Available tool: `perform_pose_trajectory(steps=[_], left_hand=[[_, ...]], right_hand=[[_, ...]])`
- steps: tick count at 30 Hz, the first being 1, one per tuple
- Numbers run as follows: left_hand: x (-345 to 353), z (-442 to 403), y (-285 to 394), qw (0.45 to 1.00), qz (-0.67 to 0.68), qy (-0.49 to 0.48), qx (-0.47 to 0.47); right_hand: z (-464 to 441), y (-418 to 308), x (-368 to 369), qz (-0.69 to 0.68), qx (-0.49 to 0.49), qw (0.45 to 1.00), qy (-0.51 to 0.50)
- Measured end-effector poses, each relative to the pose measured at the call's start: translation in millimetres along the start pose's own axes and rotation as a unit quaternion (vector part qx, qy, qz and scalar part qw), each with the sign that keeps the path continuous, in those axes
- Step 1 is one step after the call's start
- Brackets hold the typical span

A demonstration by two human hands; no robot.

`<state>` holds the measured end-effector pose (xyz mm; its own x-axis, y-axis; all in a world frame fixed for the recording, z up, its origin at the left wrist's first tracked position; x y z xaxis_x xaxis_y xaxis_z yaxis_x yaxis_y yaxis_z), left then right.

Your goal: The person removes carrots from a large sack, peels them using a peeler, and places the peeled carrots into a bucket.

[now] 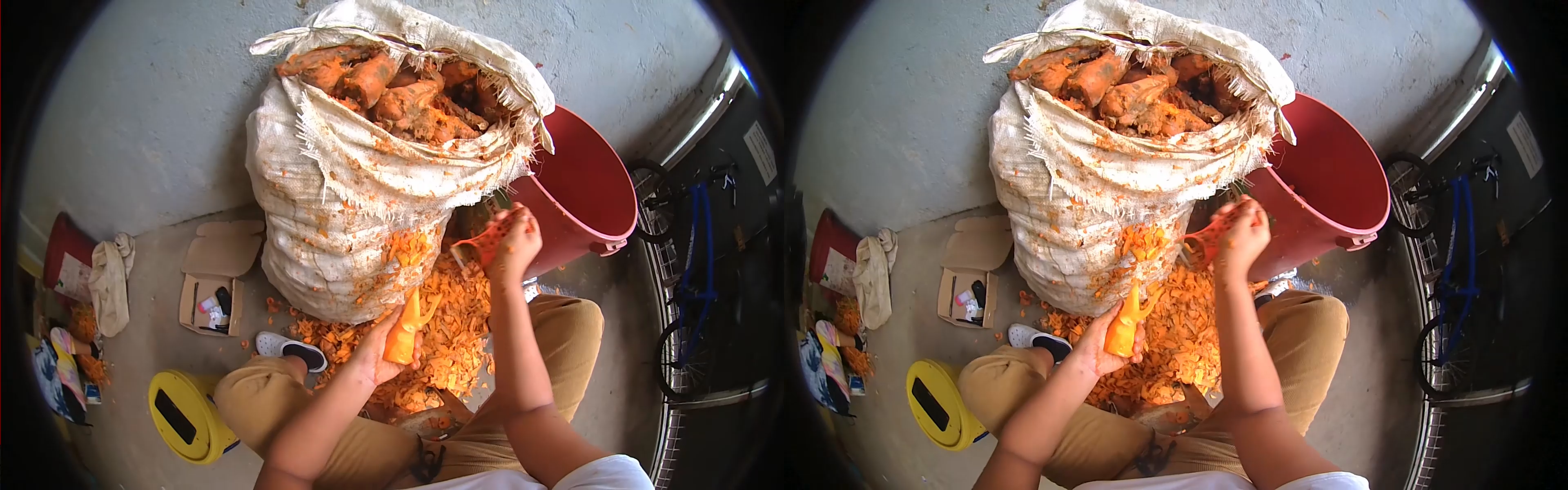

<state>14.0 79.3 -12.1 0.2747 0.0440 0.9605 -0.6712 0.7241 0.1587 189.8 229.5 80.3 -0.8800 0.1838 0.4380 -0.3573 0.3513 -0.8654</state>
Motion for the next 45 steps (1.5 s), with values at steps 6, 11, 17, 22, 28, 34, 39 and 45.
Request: perform_pose_trajectory(steps=[6, 11, 17, 22, 28, 34, 39, 45], left_hand=[[-3, -7, 21, 0.99, 0.044, -0.014, 0.134], [0, -3, 29, 0.979, 0.024, -0.001, 0.2], [6, 10, 49, 0.933, -0.063, -0.043, 0.351], [18, 18, 67, 0.873, -0.236, -0.057, 0.422], [39, 27, 77, 0.803, -0.378, -0.073, 0.455], [36, 20, 72, 0.796, -0.431, -0.012, 0.424], [22, 1, 49, 0.925, -0.272, -0.025, 0.264], [25, 3, 41, 0.954, -0.258, -0.01, 0.151]], right_hand=[[25, 4, 6, 0.026, 0.072, 0.993, -0.088], [62, 38, -3, -0.034, 0.179, 0.979, -0.092], [104, 54, 27, -0.044, 0.409, 0.86, -0.303], [153, 39, 58, -0.102, 0.527, 0.76, -0.366], [167, 42, 59, -0.029, 0.549, 0.741, -0.386], [174, 47, 66, -0.178, 0.514, 0.768, -0.337], [142, 47, 48, -0.048, 0.406, 0.842, -0.352], [127, 33, 50, 0.108, 0.326, 0.842, -0.416]])
Point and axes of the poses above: each hand's wrist, its own z-axis away from the middle knuckle, its own x-axis out of the palm, y = z × x, the point moved 7 cm from there along -z, towards the middle knuckle, and after that the axes turned 15 degrees about -y, right-handed, at the moved point
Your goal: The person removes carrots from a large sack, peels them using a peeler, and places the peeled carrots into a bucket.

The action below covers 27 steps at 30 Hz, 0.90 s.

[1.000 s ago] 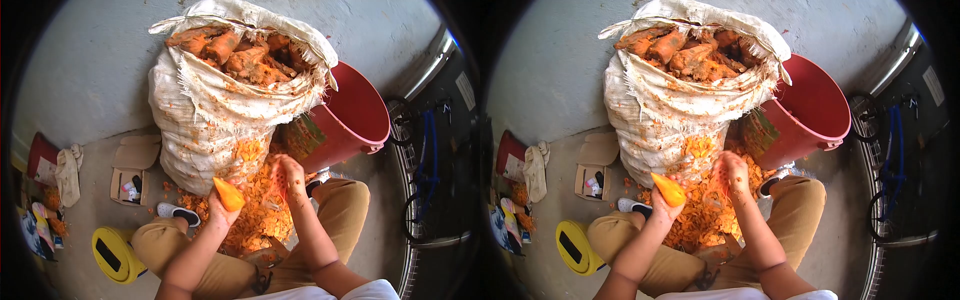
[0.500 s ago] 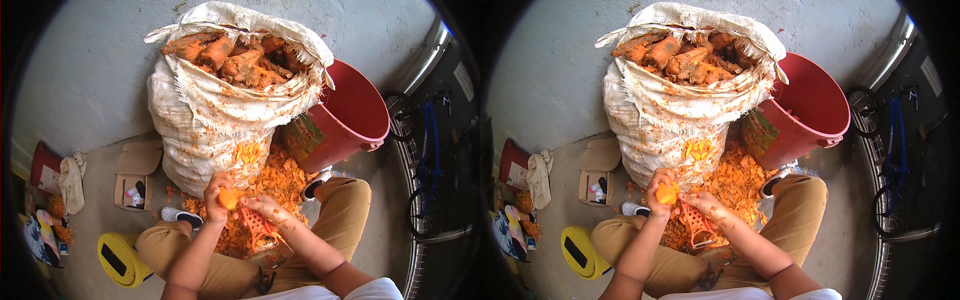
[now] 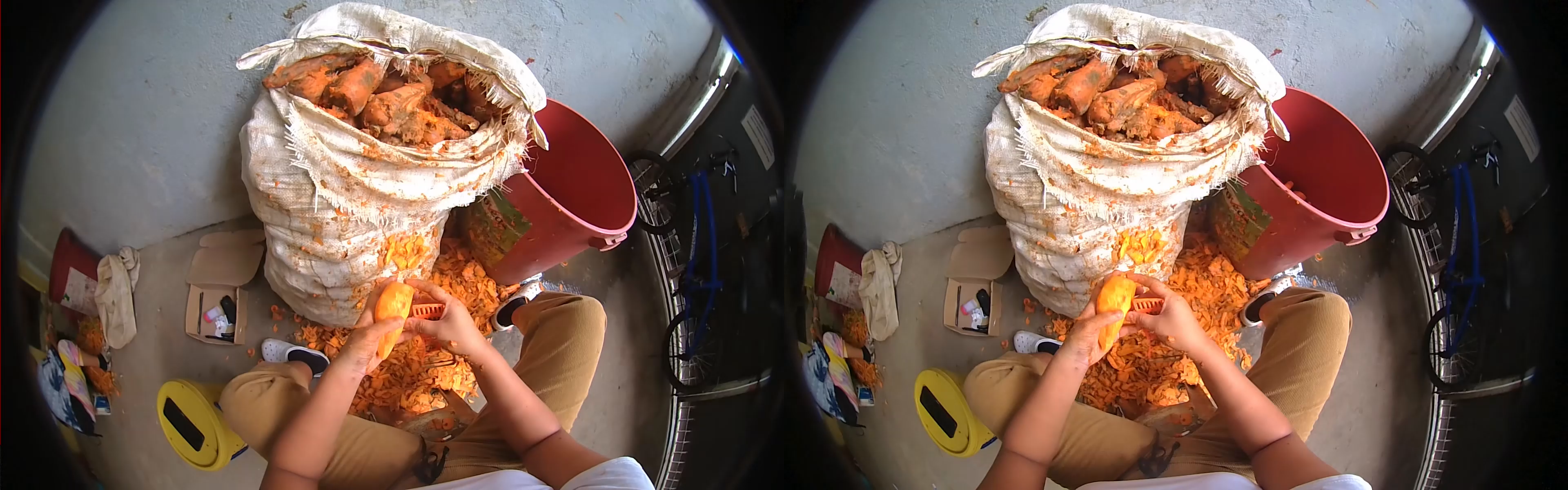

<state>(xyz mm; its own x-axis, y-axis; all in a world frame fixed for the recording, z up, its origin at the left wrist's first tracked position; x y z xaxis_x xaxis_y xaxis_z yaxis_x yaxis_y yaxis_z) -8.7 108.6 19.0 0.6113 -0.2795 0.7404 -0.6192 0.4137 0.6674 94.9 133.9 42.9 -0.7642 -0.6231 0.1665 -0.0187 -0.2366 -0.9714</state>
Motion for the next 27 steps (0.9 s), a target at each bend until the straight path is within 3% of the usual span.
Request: perform_pose_trajectory(steps=[2, 5, 8, 12, 14, 16, 18, 21, 27], left_hand=[[5, 0, 5, 1.0, -0.005, -0.01, 0.02], [-1, -1, 3, 0.995, -0.093, -0.012, 0.035], [9, 0, 9, 0.994, -0.101, -0.032, 0.033], [11, 1, 16, 0.974, -0.208, -0.039, 0.077], [14, 2, 18, 0.952, -0.294, -0.044, 0.07], [13, 4, 19, 0.883, -0.461, -0.04, 0.081], [17, 6, 21, 0.832, -0.543, -0.028, 0.109], [19, 9, 28, 0.832, -0.536, 0.003, 0.14], [24, 6, 30, 0.865, -0.489, -0.019, 0.107]], right_hand=[[3, -8, -1, 0.049, 0.047, 0.997, -0.029], [6, -6, -11, -0.003, 0.054, 0.998, -0.036], [9, -3, -31, 0.016, 0.043, 0.999, 0.012], [10, -3, -38, 0.017, 0.035, 0.999, 0.035], [11, -4, -36, 0.011, 0.05, 0.998, 0.038], [12, -6, -32, 0.015, 0.069, 0.997, 0.043], [10, -2, -33, 0.018, 0.059, 0.997, 0.039], [10, -2, -33, 0.006, 0.045, 0.998, 0.036], [11, -9, -35, -0.04, 0.003, 0.998, 0.053]])
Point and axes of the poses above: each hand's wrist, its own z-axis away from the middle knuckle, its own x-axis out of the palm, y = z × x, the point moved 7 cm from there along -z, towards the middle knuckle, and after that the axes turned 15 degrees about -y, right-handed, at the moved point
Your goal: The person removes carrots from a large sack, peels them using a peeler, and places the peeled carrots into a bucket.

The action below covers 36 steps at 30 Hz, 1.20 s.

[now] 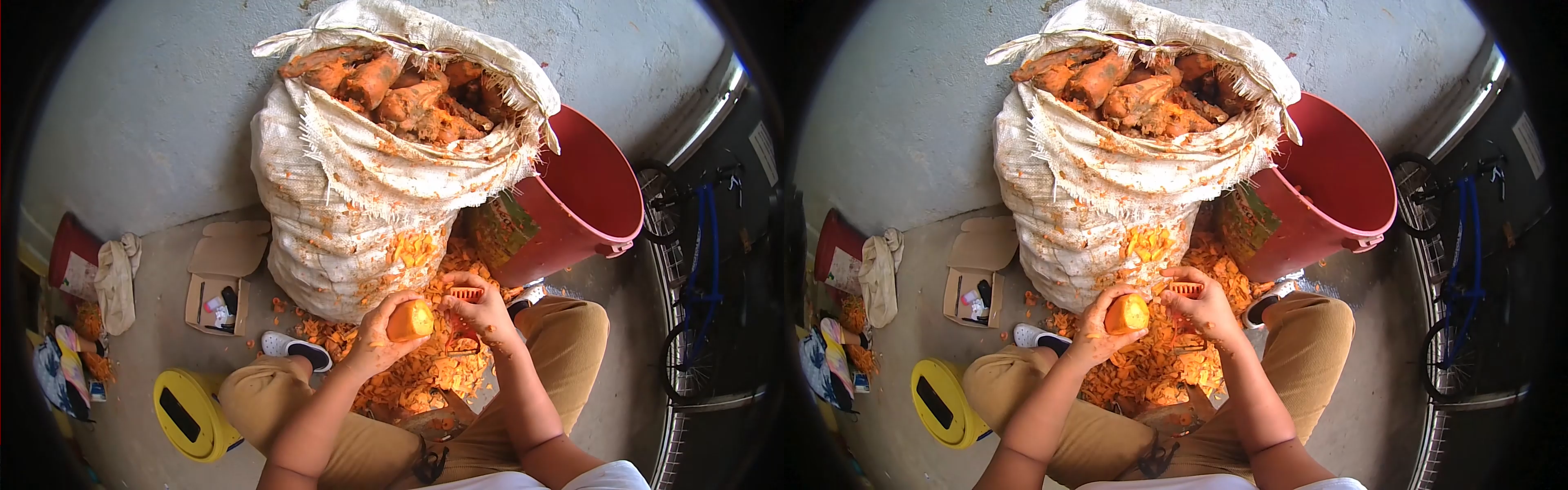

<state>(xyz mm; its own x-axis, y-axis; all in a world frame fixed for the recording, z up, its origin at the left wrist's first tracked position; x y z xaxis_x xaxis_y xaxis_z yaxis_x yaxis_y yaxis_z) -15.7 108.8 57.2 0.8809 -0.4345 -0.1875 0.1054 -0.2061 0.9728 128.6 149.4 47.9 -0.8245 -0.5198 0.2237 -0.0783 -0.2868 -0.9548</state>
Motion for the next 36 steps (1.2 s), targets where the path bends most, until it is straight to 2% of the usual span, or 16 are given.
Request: perform_pose_trajectory(steps=[3, 6, 9, 11, 12, 13, 19, 22, 25, 28, 29, 32, 33, 36], left_hand=[[3, -1, -3, 1.0, 0.019, -0.007, -0.006], [2, 0, -5, 0.999, 0.015, 0.031, -0.002], [1, 2, -15, 0.998, 0.021, 0.03, -0.052], [2, 1, -20, 0.979, 0.192, 0.055, -0.025], [2, 1, -22, 0.959, 0.276, 0.068, -0.011], [4, 1, -27, 0.921, 0.384, 0.056, -0.035], [14, 0, -31, 0.809, 0.582, 0.061, -0.051], [19, 2, -49, 0.775, 0.626, 0.058, -0.069], [27, 5, -53, 0.771, 0.618, 0.076, -0.133], [36, 6, -51, 0.756, 0.634, -0.011, -0.162], [39, 10, -55, 0.774, 0.59, 0.018, -0.226], [39, 12, -57, 0.808, 0.537, 0.026, -0.24], [38, 11, -58, 0.823, 0.508, 0.05, -0.247], [38, 12, -60, 0.856, 0.464, 0.028, -0.225]], right_hand=[[1, -3, -4, -0.017, -0.015, 1.0, 0.014], [0, -3, -10, -0.018, -0.032, 0.999, 0.034], [1, -3, -14, -0.03, -0.041, 0.998, 0.048], [1, -2, -18, -0.049, -0.044, 0.996, 0.06], [1, 1, -21, -0.062, -0.045, 0.995, 0.069], [0, 4, -24, -0.074, -0.045, 0.993, 0.077], [-1, 9, -41, -0.159, -0.118, 0.965, 0.172], [-2, 10, -50, -0.23, -0.169, 0.936, 0.208], [-6, 4, -43, -0.285, -0.215, 0.912, 0.202], [-15, -7, -22, -0.281, -0.208, 0.917, 0.191], [-17, -14, -13, -0.274, -0.207, 0.921, 0.185], [-27, -26, 15, -0.219, -0.243, 0.934, 0.142], [-28, -25, 22, -0.172, -0.232, 0.947, 0.142], [-27, -31, 25, -0.123, -0.221, 0.951, 0.177]])
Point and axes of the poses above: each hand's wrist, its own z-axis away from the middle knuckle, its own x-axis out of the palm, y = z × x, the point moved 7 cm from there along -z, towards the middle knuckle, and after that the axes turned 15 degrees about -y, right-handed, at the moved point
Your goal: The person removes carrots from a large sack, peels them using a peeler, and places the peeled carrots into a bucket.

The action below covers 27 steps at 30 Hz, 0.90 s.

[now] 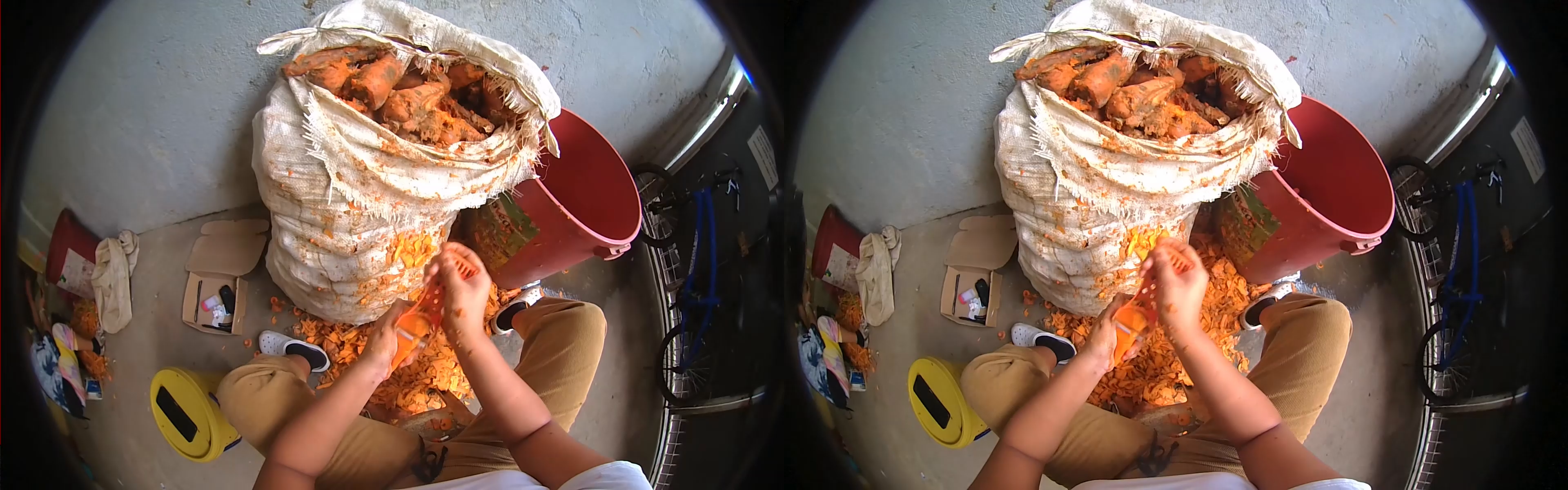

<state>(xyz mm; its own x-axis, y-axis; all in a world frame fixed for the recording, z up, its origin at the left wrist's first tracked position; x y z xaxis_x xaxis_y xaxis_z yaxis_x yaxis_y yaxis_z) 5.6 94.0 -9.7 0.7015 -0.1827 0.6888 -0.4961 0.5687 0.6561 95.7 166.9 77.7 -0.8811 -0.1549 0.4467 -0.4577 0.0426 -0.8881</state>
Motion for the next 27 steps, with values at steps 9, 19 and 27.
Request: perform_pose_trajectory(steps=[9, 19, 27], left_hand=[[4, 0, 22, 0.993, -0.083, 0.021, 0.083], [22, 16, 52, 0.902, -0.369, 0.011, 0.224], [41, 31, 66, 0.779, -0.536, 0.021, 0.326]], right_hand=[[-30, -7, -69, -0.047, -0.055, 0.989, 0.125], [-36, -21, -37, -0.12, 0.02, 0.992, 0.008], [-13, 29, -4, -0.136, 0.165, 0.977, -0.001]])
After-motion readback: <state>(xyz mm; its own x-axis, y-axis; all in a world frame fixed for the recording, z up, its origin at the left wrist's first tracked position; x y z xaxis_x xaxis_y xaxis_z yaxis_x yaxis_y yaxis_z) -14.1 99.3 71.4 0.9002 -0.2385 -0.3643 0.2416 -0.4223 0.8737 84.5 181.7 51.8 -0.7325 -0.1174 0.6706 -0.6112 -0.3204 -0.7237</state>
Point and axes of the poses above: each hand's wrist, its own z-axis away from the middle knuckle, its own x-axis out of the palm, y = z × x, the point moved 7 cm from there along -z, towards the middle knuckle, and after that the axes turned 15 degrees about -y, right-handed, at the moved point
